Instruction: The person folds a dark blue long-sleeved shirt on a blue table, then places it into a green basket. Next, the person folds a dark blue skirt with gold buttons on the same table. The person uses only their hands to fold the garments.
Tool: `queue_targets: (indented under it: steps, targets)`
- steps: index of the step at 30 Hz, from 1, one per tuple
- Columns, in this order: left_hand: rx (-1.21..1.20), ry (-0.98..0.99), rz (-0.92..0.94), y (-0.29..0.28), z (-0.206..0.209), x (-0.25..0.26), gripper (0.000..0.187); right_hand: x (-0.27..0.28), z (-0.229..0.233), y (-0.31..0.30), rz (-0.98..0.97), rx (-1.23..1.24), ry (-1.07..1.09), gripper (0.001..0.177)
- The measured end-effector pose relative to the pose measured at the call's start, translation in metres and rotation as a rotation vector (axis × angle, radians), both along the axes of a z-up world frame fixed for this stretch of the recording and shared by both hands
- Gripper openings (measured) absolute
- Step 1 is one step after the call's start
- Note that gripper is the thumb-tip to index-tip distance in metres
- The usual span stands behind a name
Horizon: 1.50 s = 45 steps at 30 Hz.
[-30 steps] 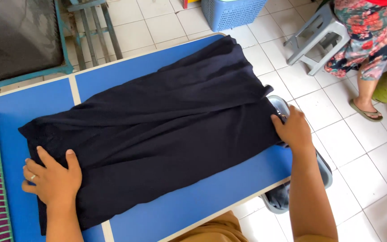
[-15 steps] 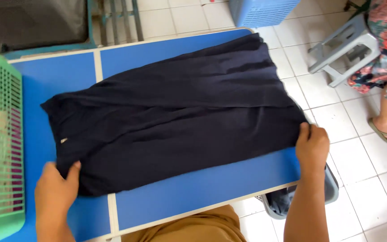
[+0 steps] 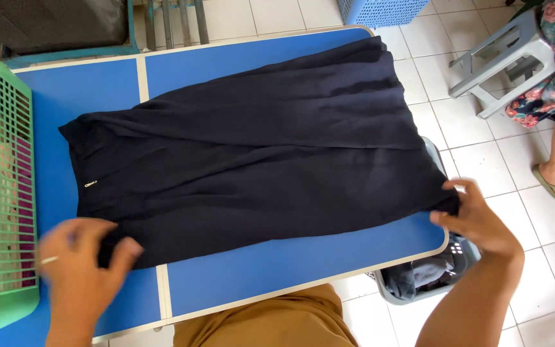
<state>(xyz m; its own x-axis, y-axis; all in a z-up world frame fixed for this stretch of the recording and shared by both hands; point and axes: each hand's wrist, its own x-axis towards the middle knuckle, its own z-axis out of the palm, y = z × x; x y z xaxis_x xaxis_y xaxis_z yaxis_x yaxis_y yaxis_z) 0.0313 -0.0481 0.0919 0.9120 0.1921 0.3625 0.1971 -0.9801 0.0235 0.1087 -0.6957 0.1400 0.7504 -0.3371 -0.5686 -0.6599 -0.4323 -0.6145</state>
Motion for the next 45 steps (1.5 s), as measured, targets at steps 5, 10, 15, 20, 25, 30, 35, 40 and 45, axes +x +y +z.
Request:
queue_targets:
  steps: [5,10,15,20,25,30,35,40,45]
  targets:
    - [-0.453,0.231,-0.486,0.027,-0.035,-0.021,0.045,-0.017,-0.029,-0.023,0.07,-0.17,-0.158,0.026]
    - [-0.475,0.141,-0.456,0.046,-0.045,-0.006,0.02,-0.003,-0.07,-0.057,0.118,-0.158,-0.466,0.012]
    - [-0.21,0.177,-0.324,0.048,-0.046,0.025,0.025,0.047,-0.038,-0.028,0.211,-0.196,-0.624,0.03]
    - [-0.202,0.316,-0.106,0.028,-0.022,0.043,0.019,0.089,-0.066,-0.011,0.181,-0.572,-0.554,0.04]
    - [-0.02,0.178,-0.16,0.038,-0.042,0.035,0.025,0.082,-0.004,0.057,0.537,-0.48,-0.478,0.045]
    - [-0.188,0.216,-0.225,0.052,-0.046,0.018,0.058,0.071,-0.032,0.036,0.776,-0.473,-0.215,0.063]
    - [-0.463,0.138,-0.415,0.049,-0.023,0.001,0.05,0.046,-0.055,-0.009,0.635,-0.506,-0.574,0.026]
    - [-0.516,0.126,-0.405,0.062,-0.038,-0.007,0.044,0.029,-0.082,-0.049,0.559,-0.376,-0.808,0.019]
    - [-0.574,0.18,-0.339,0.058,-0.023,0.003,0.03,0.024,-0.079,-0.053,0.315,-0.221,-0.689,0.011]
